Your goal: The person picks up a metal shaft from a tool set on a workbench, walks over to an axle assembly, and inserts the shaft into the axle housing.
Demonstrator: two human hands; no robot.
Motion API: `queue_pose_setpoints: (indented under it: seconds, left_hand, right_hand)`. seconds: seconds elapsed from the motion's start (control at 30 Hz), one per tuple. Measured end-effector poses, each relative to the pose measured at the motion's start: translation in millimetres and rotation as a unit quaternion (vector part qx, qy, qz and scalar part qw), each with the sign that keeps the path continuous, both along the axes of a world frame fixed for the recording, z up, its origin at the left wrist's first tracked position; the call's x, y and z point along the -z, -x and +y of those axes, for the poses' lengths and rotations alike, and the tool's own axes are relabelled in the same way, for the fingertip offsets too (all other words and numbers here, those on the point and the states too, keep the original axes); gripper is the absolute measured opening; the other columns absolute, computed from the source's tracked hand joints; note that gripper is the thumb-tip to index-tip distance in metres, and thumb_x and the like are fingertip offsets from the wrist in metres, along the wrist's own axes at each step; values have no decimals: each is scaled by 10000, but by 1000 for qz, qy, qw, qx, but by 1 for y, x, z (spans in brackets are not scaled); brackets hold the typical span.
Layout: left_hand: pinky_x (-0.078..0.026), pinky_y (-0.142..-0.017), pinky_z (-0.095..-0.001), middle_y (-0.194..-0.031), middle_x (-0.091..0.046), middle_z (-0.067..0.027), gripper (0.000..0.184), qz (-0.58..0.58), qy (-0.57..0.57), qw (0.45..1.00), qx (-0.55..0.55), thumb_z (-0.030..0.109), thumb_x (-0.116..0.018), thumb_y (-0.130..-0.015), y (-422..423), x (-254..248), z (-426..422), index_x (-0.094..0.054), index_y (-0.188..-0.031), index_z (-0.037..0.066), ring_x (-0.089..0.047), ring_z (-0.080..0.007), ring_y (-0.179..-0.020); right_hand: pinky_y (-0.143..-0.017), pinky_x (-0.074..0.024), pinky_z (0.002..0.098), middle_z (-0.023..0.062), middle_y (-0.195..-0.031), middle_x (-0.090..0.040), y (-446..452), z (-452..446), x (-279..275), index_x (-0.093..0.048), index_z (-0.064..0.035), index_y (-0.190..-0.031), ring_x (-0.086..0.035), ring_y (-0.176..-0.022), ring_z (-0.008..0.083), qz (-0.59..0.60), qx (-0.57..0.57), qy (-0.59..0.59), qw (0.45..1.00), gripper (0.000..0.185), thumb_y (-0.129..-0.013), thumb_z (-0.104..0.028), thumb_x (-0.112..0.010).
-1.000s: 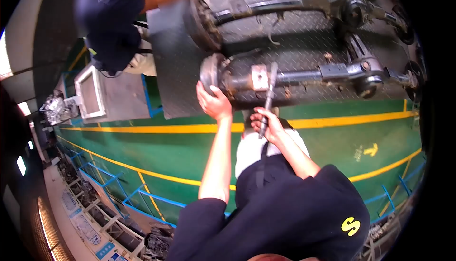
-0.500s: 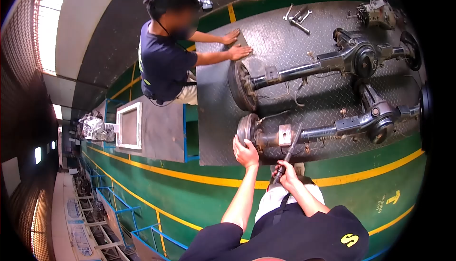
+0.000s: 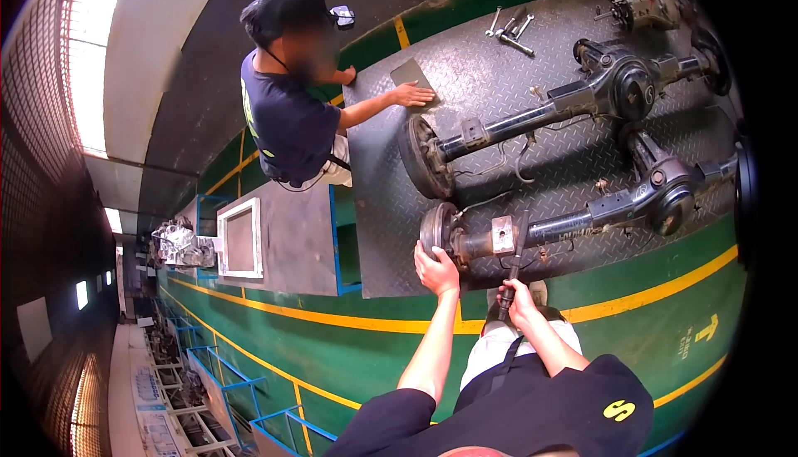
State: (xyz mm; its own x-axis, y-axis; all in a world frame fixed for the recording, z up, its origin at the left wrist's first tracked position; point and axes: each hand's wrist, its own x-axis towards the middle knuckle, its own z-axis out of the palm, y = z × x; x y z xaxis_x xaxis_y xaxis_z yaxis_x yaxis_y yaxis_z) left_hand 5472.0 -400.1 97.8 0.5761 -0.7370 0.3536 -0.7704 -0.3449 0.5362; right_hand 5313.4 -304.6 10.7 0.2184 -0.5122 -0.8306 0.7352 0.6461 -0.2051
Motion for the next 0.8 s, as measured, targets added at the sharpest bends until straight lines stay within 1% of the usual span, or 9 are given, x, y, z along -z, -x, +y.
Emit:
queue_pose_setpoints:
  seconds: [0.17, 0.23, 0.4, 0.47, 0.53, 0.6, 0.67, 0.77, 0.8]
  left_hand:
    - [-403, -968, -438, -1201, -571, -210, 420, -3, -3, 1000, -3, 243, -498, -870, 1, 0, 1, -522, -1215, 4, -532, -397, -1106]
    - [-402, -973, -439, -1197, -574, -211, 418, -3, 7, 1000, -1, 248, -497, -871, 0, 1, 0, -527, -1212, 7, -533, -397, -1107]
    - [-406, -982, -435, -1203, -574, -207, 415, -10, 1, 1000, -5, 254, -480, -879, -1, 2, 0, -534, -1205, 3, -535, -386, -1118]
    - [-405, -981, -433, -1208, -570, -209, 420, -26, 11, 1000, 2, 251, -471, -882, -3, 5, 0, -531, -1207, -8, -532, -382, -1125]
    - [-400, -978, -437, -1208, -563, -223, 424, -12, 0, 1000, -2, 234, -466, -872, 1, -3, 1, -528, -1195, -34, -534, -381, -1119]
    - [-401, -972, -443, -1198, -565, -228, 428, -29, 4, 1000, 4, 237, -463, -874, -3, 6, 2, -528, -1200, -33, -531, -387, -1117]
    - [-403, -964, -449, -1192, -569, -224, 429, -15, -8, 1000, -6, 240, -462, -875, 1, -1, 0, -528, -1197, -37, -535, -388, -1109]
    - [-410, -942, -458, -1196, -572, -211, 425, -16, -3, 1000, 1, 257, -454, -887, -1, 1, -1, -533, -1195, -25, -540, -394, -1095]
    - [-412, -938, -458, -1201, -571, -207, 425, -16, -5, 1000, -1, 266, -453, -891, 0, 0, -1, -533, -1197, -18, -539, -393, -1096]
  right_hand:
    - [-619, -478, 335, 59, -737, -615, 5, -1, -4, -572, -95, -835, -582, -671, 212, 17, -3, -10, 1000, 135, -813, -225, -598]
    - [-592, -481, 302, 60, -703, -624, 7, -4, -11, -579, -75, -840, -582, -614, 190, 0, 1, -22, 1000, 121, -817, -193, -589]
    - [-580, -475, 296, 55, -693, -619, 17, -6, -19, -579, -78, -820, -580, -607, 179, 5, -11, -31, 999, 111, -809, -188, -579]
    - [-563, -457, 281, 42, -672, -597, 17, 0, 0, -575, -82, -803, -560, -590, 154, 2, 5, 7, 1000, 95, -803, -177, -568]
    - [-551, -437, 260, 31, -660, -580, 22, 2, -9, -570, -82, -781, -541, -580, 131, 56, -2, 2, 998, 86, -802, -165, -555]
    - [-564, -433, 258, 26, -658, -575, 34, 1, -27, -573, -69, -776, -537, -583, 122, 76, -10, -2, 997, 102, -807, -164, -551]
    - [-593, -438, 257, 26, -690, -582, 37, 7, -9, -584, -55, -799, -551, -622, 118, 84, -8, 13, 996, 117, -816, -162, -540]
    - [-630, -442, 252, 34, -778, -602, 48, 16, -11, -596, -37, -834, -574, -716, 111, 158, -10, 44, 986, 158, -827, -181, -532]
    - [-630, -442, 252, 34, -778, -602, 53, 19, -12, -596, -37, -834, -574, -716, 111, 160, -8, 38, 986, 158, -827, -181, -532]
